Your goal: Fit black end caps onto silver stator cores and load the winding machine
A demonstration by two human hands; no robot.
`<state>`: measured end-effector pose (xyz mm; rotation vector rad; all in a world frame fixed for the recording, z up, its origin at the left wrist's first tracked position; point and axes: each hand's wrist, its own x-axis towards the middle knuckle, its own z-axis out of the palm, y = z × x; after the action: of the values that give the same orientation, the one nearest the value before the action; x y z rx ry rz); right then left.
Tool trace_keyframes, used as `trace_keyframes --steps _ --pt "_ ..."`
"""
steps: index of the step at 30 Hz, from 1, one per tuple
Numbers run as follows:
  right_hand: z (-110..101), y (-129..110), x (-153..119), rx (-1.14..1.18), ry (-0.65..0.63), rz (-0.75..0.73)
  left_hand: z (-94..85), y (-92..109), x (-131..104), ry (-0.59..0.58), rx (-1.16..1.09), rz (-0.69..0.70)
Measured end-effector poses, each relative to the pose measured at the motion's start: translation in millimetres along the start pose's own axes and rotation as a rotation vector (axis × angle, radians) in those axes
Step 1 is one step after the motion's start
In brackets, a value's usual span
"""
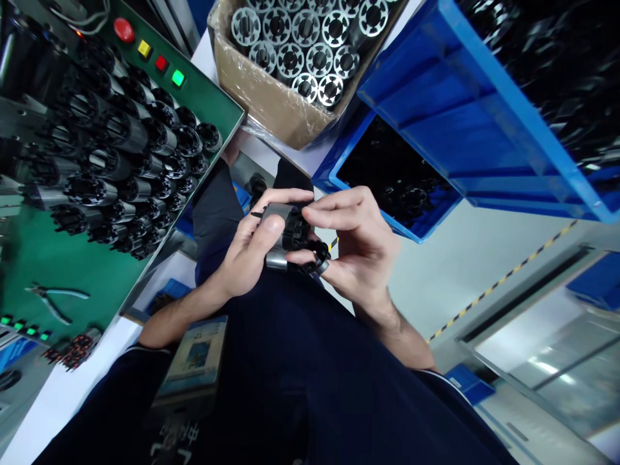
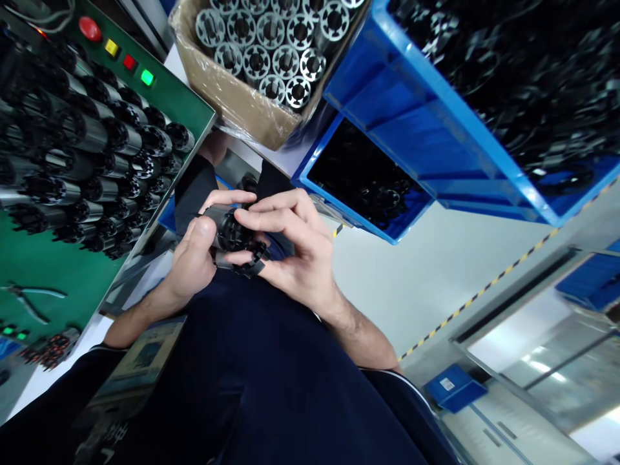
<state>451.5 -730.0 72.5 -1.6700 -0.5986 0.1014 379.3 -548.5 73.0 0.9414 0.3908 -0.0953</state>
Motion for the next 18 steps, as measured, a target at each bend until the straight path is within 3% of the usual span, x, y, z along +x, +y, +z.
trace_keyframes --steps 8,14,18 --pt "-3 6 1 -0.047 -0.013 -0.018 -8.4 -6 -1 -0.063 0.072 0.047" --pt "-9 -11 -3 -0.242 -0.122 -0.155 -11.1 -5 3 -0.027 0.197 0.230" --pt "-7 -13 -9 -0.348 -0.129 -0.180 -8.6 -12 -4 -0.003 0.127 0.160"
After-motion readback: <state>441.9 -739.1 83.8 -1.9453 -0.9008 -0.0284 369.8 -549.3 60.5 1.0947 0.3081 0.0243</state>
